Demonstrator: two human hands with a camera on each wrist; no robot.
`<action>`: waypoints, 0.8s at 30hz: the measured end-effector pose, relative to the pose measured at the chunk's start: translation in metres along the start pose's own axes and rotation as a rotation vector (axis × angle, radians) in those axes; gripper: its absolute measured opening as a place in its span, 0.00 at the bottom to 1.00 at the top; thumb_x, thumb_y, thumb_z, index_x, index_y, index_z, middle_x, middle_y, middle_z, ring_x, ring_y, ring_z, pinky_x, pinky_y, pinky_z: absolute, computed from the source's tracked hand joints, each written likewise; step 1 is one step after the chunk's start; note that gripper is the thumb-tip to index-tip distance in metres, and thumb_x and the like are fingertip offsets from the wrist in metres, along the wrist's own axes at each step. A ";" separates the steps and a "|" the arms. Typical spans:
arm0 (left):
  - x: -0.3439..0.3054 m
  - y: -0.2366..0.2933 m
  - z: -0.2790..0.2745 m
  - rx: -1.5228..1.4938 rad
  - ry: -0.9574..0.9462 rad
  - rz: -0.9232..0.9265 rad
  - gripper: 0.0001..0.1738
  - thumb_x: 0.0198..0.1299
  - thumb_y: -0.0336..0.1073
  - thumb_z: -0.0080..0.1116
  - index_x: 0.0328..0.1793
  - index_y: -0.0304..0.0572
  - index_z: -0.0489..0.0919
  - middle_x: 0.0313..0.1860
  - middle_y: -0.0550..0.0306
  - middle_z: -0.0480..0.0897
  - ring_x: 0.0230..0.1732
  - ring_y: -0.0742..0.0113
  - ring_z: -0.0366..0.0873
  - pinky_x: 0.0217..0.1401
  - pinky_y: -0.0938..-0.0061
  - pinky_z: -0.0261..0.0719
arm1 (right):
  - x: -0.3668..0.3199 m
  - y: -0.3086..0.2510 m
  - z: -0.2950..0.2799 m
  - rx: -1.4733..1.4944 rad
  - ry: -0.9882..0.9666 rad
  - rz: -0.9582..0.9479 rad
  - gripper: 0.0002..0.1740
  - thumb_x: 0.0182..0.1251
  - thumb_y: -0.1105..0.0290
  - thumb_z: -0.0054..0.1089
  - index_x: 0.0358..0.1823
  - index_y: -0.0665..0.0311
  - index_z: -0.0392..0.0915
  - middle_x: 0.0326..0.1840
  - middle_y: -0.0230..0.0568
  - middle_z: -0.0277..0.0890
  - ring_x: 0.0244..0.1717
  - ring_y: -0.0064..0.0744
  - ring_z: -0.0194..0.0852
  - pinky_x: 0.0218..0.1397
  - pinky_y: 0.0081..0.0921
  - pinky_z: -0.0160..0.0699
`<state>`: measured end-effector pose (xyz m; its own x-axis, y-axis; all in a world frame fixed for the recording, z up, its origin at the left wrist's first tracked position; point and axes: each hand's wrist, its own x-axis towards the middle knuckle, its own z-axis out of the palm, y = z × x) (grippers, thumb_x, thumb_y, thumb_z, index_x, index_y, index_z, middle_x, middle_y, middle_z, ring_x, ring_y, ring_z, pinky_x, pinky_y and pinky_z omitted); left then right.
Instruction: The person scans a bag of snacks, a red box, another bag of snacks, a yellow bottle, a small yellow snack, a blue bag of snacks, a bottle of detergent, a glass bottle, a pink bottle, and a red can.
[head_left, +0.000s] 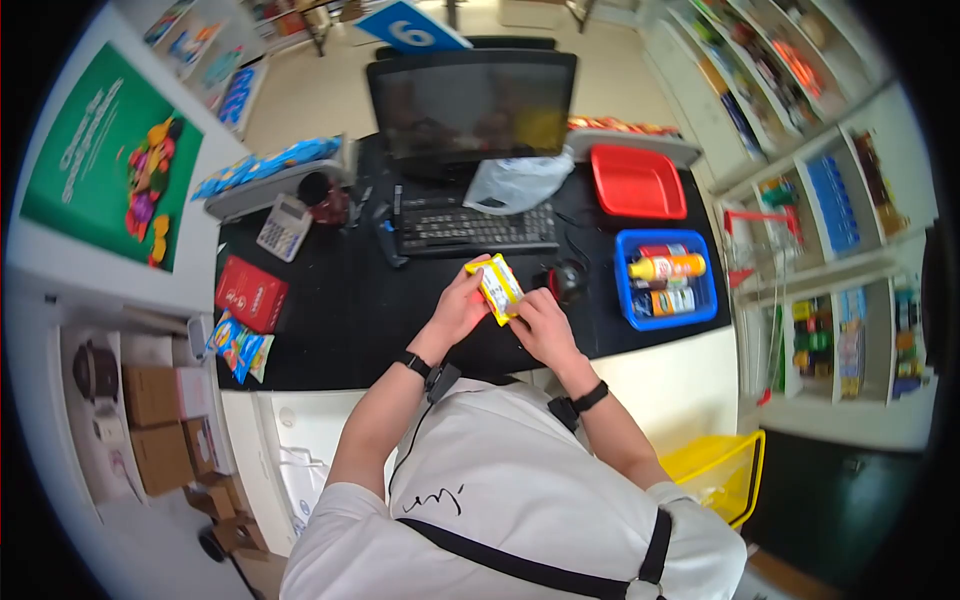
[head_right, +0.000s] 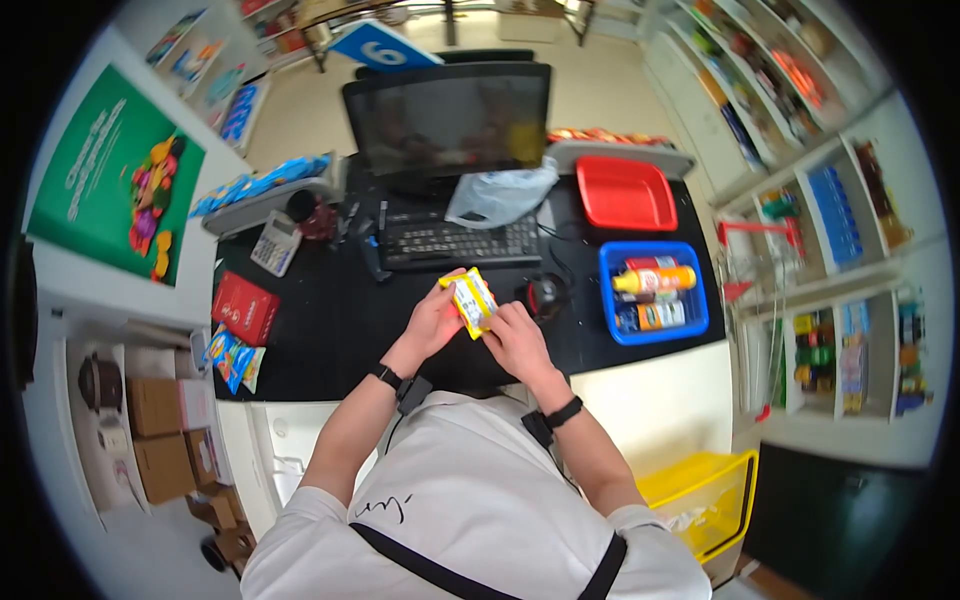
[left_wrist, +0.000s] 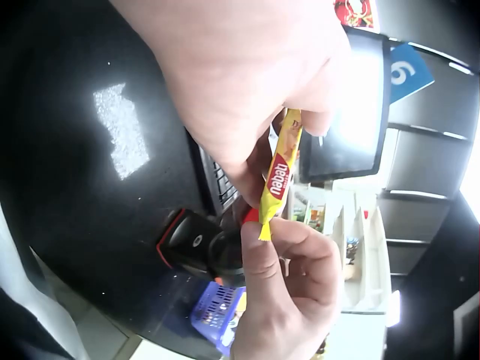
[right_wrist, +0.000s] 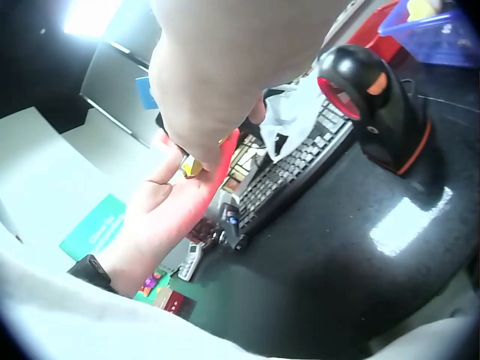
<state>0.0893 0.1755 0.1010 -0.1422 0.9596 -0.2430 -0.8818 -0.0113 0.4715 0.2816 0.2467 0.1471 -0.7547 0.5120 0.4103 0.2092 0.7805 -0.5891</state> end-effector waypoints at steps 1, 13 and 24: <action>-0.010 0.013 0.001 -0.007 0.013 0.042 0.27 0.83 0.44 0.49 0.83 0.49 0.63 0.71 0.48 0.75 0.72 0.54 0.76 0.75 0.53 0.76 | 0.007 -0.008 -0.001 -0.004 -0.023 -0.055 0.11 0.57 0.76 0.73 0.41 0.60 0.83 0.40 0.41 0.75 0.46 0.45 0.77 0.45 0.37 0.82; -0.136 0.094 0.016 -0.031 0.003 0.476 0.31 0.84 0.45 0.45 0.87 0.47 0.57 0.79 0.41 0.69 0.79 0.51 0.69 0.82 0.51 0.67 | 0.085 -0.109 0.016 0.033 -0.022 -0.446 0.16 0.53 0.80 0.74 0.43 0.58 0.84 0.47 0.39 0.77 0.48 0.46 0.76 0.48 0.38 0.82; -0.195 0.101 -0.054 0.383 0.465 0.575 0.10 0.77 0.32 0.60 0.59 0.37 0.78 0.51 0.57 0.82 0.54 0.71 0.81 0.64 0.70 0.83 | 0.107 -0.125 0.079 0.869 -0.280 0.465 0.05 0.76 0.74 0.65 0.47 0.63 0.77 0.36 0.28 0.78 0.35 0.18 0.74 0.40 0.19 0.74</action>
<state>0.0038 -0.0280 0.1498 -0.7691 0.6183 -0.1617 -0.4127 -0.2873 0.8644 0.1254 0.1752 0.2093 -0.8552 0.5087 -0.0995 0.0793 -0.0612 -0.9950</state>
